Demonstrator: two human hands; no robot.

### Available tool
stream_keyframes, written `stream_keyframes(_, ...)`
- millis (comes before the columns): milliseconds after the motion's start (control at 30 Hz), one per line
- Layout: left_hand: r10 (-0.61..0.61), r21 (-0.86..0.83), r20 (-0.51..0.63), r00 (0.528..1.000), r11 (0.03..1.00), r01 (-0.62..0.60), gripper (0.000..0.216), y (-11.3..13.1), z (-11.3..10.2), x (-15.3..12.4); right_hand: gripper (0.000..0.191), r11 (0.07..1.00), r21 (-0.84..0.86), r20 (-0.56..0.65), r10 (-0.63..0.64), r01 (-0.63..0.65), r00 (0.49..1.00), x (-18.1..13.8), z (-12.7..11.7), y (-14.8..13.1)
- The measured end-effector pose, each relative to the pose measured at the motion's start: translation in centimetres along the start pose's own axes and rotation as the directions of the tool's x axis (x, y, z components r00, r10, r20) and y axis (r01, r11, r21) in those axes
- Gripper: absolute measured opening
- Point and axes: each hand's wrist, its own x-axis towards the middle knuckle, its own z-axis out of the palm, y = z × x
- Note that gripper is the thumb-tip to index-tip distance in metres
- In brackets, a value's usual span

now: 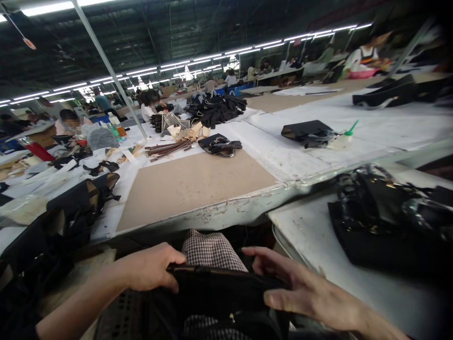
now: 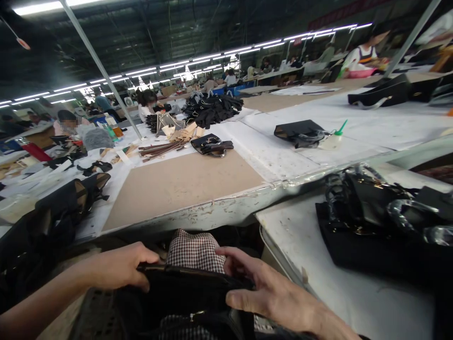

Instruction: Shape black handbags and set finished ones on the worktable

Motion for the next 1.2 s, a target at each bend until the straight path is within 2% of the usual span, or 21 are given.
stream_keyframes(67, -0.032, 0.003, 0.046, 0.998, 0.999, 0.032, 0.016, -0.3, 0.7, 0.3, 0.073, 0.991, 0.131, 0.070, 0.010, -0.019, 0.998, 0.7, -0.3, 1.6)
stream_keyframes(167, -0.064, -0.007, 0.029, 0.998, 0.998, 0.064, 0.026, -0.3, 1.8, 1.8, 0.063, 0.967, 0.251, 0.084, 0.010, -0.031, 0.996, 1.9, 0.2, 3.4)
stream_keyframes(300, 0.019, -0.027, -0.048, 0.999, 0.999, -0.020, 0.034, 0.4, 2.2, 3.6, 0.047, 0.995, 0.097, -0.026, -0.018, 0.020, 1.000, 2.4, 0.9, 3.5)
stream_keyframes(433, 0.080, -0.235, -0.032, 0.996, 0.968, -0.085, 0.043, 0.9, 2.3, 4.8, 0.046, 0.996, 0.033, -0.181, -0.072, 0.080, 0.981, 2.1, 1.0, 3.4)
stream_keyframes(600, 0.099, -0.226, -0.035, 0.994, 0.968, -0.104, 0.022, 0.9, 2.7, 6.2, 0.037, 0.996, 0.000, -0.286, -0.080, 0.084, 0.955, 1.3, 1.4, 4.1)
stream_keyframes(700, 0.102, -0.141, -0.040, 0.994, 0.984, -0.107, 0.016, 1.1, 2.8, 6.8, 0.029, 0.994, -0.092, -0.315, -0.079, 0.053, 0.946, 0.9, 1.7, 3.8)
stream_keyframes(767, 0.150, -0.103, -0.059, 0.987, 0.983, -0.155, 0.010, 1.1, 2.7, 7.0, 0.023, 0.984, -0.177, -0.334, -0.087, 0.028, 0.938, 0.7, 1.9, 3.3)
stream_keyframes(933, 0.220, -0.187, -0.065, 0.973, 0.955, -0.228, 0.023, 0.5, 2.7, 7.4, 0.011, 0.933, -0.360, -0.358, -0.122, -0.017, 0.926, 0.6, 1.8, 2.4)
stream_keyframes(1067, 0.241, -0.146, -0.047, 0.969, 0.958, -0.245, 0.019, 0.4, 2.5, 7.7, 0.007, 0.907, -0.421, -0.295, -0.132, -0.005, 0.946, 0.8, 1.6, 2.0)
stream_keyframes(1200, 0.281, -0.104, -0.035, 0.959, 0.953, -0.283, 0.010, 0.5, 2.4, 8.0, 0.013, 0.894, -0.447, -0.222, -0.137, 0.024, 0.965, 1.2, 1.3, 1.6)
